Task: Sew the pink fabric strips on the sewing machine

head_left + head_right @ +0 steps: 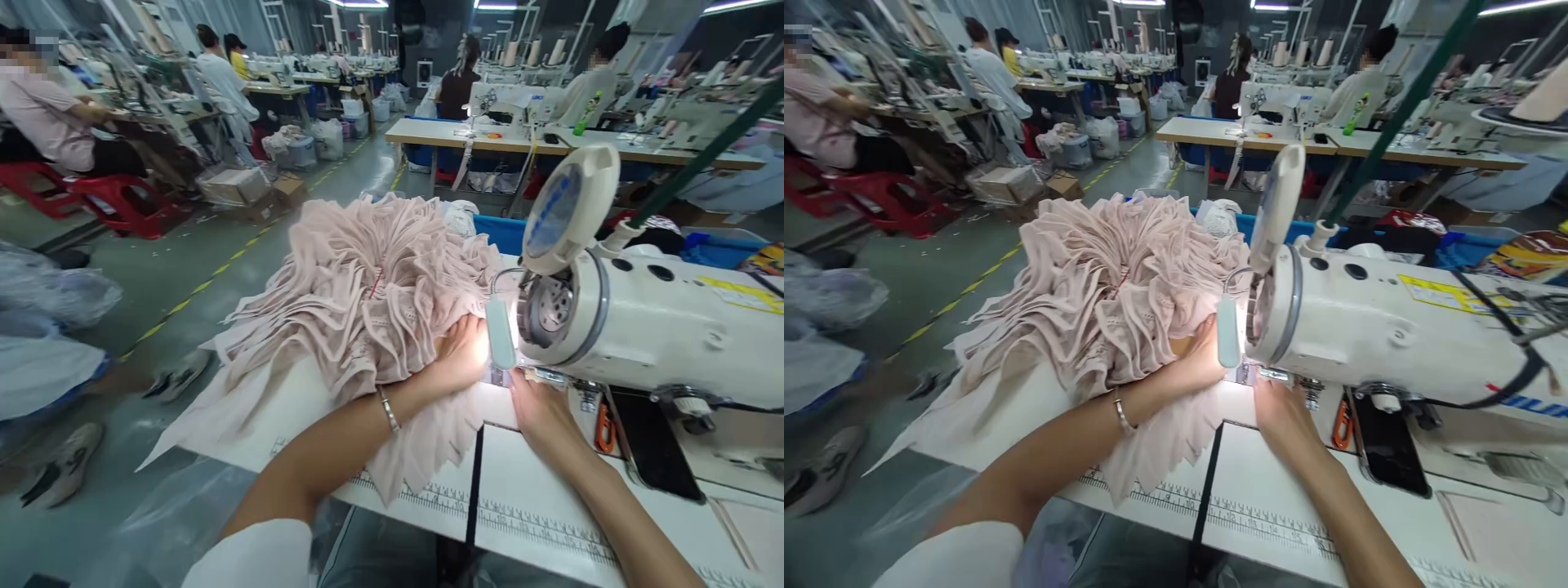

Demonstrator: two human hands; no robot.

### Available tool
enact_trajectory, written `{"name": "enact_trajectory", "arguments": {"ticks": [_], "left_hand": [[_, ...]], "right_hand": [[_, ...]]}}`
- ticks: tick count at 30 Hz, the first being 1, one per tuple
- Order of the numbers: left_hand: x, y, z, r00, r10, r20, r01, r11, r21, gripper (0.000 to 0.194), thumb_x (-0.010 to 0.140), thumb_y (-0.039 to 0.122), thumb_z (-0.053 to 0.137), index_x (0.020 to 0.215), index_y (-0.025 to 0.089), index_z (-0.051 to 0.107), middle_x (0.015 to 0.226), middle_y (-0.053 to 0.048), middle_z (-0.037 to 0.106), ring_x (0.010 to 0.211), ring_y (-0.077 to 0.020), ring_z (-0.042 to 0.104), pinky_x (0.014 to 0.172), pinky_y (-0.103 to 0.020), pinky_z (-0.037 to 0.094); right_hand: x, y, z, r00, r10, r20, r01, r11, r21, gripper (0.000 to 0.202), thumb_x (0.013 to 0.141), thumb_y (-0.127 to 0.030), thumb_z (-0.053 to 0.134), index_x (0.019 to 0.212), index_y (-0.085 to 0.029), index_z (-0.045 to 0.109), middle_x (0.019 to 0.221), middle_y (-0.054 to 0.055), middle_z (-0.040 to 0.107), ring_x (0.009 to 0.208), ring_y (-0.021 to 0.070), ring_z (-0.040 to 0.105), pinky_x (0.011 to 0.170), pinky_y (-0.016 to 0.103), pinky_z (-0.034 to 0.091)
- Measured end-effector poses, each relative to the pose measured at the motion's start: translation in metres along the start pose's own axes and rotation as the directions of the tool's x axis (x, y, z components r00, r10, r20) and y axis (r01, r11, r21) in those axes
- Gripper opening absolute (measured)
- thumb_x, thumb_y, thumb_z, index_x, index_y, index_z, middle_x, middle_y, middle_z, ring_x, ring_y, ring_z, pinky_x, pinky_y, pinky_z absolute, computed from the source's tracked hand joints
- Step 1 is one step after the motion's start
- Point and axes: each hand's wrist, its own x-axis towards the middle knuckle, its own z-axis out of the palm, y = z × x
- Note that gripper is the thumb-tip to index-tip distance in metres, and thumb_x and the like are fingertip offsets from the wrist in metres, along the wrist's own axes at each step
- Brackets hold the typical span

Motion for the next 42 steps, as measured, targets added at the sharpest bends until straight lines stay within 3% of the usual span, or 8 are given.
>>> {"name": "enact_trajectory", "arguments": {"ticks": [9,16,20,24,30,35,38,42], "left_hand": [[-0.093,0.001,-0.042,0.967,0.234,0.105,-0.251,0.777,0.577,0.008,0.093,0.013,0.052,0.094,0.014,0.059,0.099,-0.013,0.060,0.100,-0.0284,0.054,0.089,-0.042,0.044],[-0.148,-0.014,-0.050,0.803,0.544,0.244,-0.589,0.786,0.189,0.011,0.095,0.020,0.056,0.084,0.017,0.058,0.090,-0.003,0.063,0.091,-0.0177,0.056,0.090,-0.030,0.043],[-0.146,-0.016,-0.050,0.898,0.439,0.037,-0.405,0.789,0.463,0.019,0.100,0.019,0.045,0.109,0.012,0.060,0.117,-0.013,0.062,0.114,-0.0238,0.054,0.103,-0.038,0.036],[-0.150,-0.020,-0.052,0.960,0.274,0.053,-0.255,0.785,0.564,0.023,0.101,0.025,0.048,0.089,0.014,0.064,0.088,-0.009,0.068,0.087,-0.0223,0.063,0.097,-0.041,0.038],[-0.138,-0.013,-0.076,0.717,0.387,0.580,-0.505,0.862,0.049,0.048,0.096,0.047,0.057,0.058,0.018,0.057,0.049,0.002,0.053,0.047,-0.0131,0.045,0.063,-0.028,0.040],[-0.113,-0.005,-0.090,0.859,0.269,0.436,-0.305,0.952,0.014,0.013,0.096,0.008,0.045,0.102,0.015,0.055,0.093,-0.003,0.064,0.073,-0.0145,0.058,0.067,-0.024,0.041],[-0.116,-0.007,-0.086,0.815,0.299,0.496,-0.381,0.922,0.071,0.027,0.092,0.000,0.041,0.111,0.016,0.052,0.086,0.000,0.061,0.074,-0.0151,0.057,0.072,-0.024,0.043],[-0.118,-0.012,-0.062,0.833,0.398,0.384,-0.528,0.780,0.336,0.037,0.087,-0.002,0.044,0.119,0.015,0.054,0.106,-0.007,0.064,0.092,-0.0199,0.062,0.082,-0.031,0.046]], "right_hand": [[-0.016,-0.006,0.002,0.917,-0.168,-0.362,0.227,0.966,0.127,0.032,0.098,-0.023,0.037,0.111,-0.018,0.065,0.101,0.011,0.071,0.094,0.0246,0.064,0.087,0.041,0.048],[-0.001,-0.065,-0.009,0.851,-0.415,-0.321,0.516,0.771,0.372,0.056,0.093,-0.026,0.045,0.147,-0.017,0.033,0.137,0.016,0.054,0.127,0.0263,0.049,0.095,0.043,0.047],[0.003,-0.077,-0.019,0.941,-0.301,-0.156,0.339,0.828,0.447,0.027,0.087,-0.026,0.054,0.113,-0.019,0.061,0.089,0.006,0.062,0.087,0.0228,0.056,0.076,0.038,0.046],[-0.005,-0.062,-0.031,0.984,-0.164,-0.074,0.178,0.830,0.528,0.022,0.081,-0.031,0.062,0.064,-0.021,0.053,0.081,0.004,0.056,0.084,0.0212,0.054,0.075,0.035,0.043],[-0.019,-0.033,-0.030,0.982,0.084,0.172,-0.190,0.508,0.840,0.020,0.077,-0.041,0.059,0.083,-0.024,0.051,0.073,-0.003,0.060,0.071,0.0179,0.059,0.065,0.031,0.048],[-0.024,-0.039,-0.028,0.882,-0.033,0.470,-0.462,0.138,0.876,0.062,0.069,-0.058,0.067,0.113,-0.024,0.041,0.066,-0.005,0.063,0.051,0.0212,0.064,0.048,0.034,0.051],[-0.024,-0.036,-0.033,0.875,-0.003,0.485,-0.474,0.204,0.857,0.076,0.070,-0.059,0.066,0.130,-0.023,0.035,0.057,-0.009,0.058,0.042,0.0206,0.059,0.041,0.032,0.047],[-0.018,-0.006,-0.039,0.910,0.331,0.251,-0.414,0.673,0.613,0.035,0.086,-0.049,0.049,0.103,-0.021,0.061,0.062,0.002,0.065,0.051,0.0215,0.062,0.053,0.035,0.049]]}}
